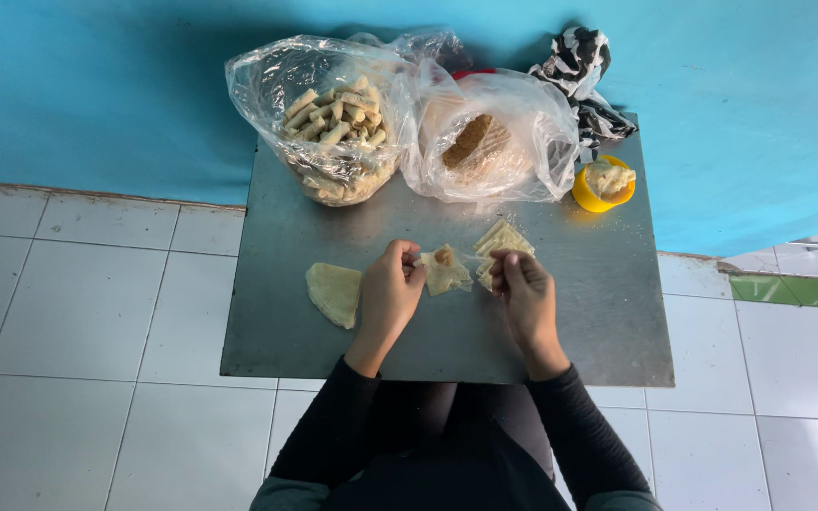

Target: The person sits at a small metal table and folds stuffed pastries. They take a filling from a plastic bag, place it on a triangular dough piece, fold the dough over the filling, pinch the edges closed, and stack the finished pastries on the table, repeating with more dough pieces.

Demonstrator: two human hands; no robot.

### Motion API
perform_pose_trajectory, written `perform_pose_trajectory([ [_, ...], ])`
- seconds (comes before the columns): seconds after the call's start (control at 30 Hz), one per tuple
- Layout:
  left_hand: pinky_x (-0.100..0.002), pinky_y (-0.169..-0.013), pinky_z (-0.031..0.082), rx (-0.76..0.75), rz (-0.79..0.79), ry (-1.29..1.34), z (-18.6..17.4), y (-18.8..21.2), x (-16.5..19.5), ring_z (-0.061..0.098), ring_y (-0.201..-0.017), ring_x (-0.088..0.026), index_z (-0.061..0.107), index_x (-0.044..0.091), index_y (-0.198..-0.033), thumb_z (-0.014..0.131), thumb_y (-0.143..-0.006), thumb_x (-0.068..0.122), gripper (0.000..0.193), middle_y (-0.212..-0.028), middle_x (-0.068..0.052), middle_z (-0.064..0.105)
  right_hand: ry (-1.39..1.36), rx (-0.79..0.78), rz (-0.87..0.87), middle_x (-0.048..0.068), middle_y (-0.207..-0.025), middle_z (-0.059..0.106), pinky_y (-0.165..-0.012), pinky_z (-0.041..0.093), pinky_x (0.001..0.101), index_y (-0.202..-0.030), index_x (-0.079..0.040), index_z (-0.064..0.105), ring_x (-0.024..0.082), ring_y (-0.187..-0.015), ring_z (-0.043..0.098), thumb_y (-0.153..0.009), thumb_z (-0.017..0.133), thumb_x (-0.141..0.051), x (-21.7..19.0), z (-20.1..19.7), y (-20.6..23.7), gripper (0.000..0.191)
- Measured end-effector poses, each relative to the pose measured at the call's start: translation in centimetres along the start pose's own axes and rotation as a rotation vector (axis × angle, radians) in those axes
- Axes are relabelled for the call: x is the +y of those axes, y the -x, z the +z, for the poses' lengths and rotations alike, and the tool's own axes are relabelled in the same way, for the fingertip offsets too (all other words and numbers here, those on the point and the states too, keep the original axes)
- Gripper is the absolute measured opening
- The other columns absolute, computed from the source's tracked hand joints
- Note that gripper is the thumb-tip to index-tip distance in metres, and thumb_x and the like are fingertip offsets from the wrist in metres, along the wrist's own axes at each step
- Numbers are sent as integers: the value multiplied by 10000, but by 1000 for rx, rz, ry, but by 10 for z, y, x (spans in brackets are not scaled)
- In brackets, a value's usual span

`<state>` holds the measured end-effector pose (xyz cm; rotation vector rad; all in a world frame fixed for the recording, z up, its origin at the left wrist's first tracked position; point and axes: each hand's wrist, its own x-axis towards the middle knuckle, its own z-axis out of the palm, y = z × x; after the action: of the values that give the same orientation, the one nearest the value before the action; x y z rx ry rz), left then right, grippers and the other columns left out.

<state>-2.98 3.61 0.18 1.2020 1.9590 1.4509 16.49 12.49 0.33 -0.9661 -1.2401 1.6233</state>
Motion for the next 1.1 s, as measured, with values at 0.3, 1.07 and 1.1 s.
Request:
perform_pose_trajectory([
  [0.3,-325,-685,603,-2,4,52,-1,0,-3,765,-780,-208,638,12,-1093,737,-871,50,245,-936,-110,756,382,-114,-276,39,-955,687,-733,539,238,-1138,-17,714,86,-788,606,-1052,569,-22,8,4,22,168],
  [1.07,-413,-686,567,-1,214,-70,4,3,10,734,-819,-331,664,46,-1036,650,-931,47,106,-900,-142,738,699,-33,-604,155,-1113,616,-748,548,316,-1330,8,615,211,-861,631,-1036,584,-38,-80,61,-67,300],
  [1.1,-423,-685,560,8,234,-103,5,2,10,726,-814,-342,667,47,-1033,660,-933,52,101,-896,-145,737,768,-7,-675,177,-1127,600,-759,532,345,-1345,25,591,253,-875,613,-992,638,-41,-80,66,-65,362],
])
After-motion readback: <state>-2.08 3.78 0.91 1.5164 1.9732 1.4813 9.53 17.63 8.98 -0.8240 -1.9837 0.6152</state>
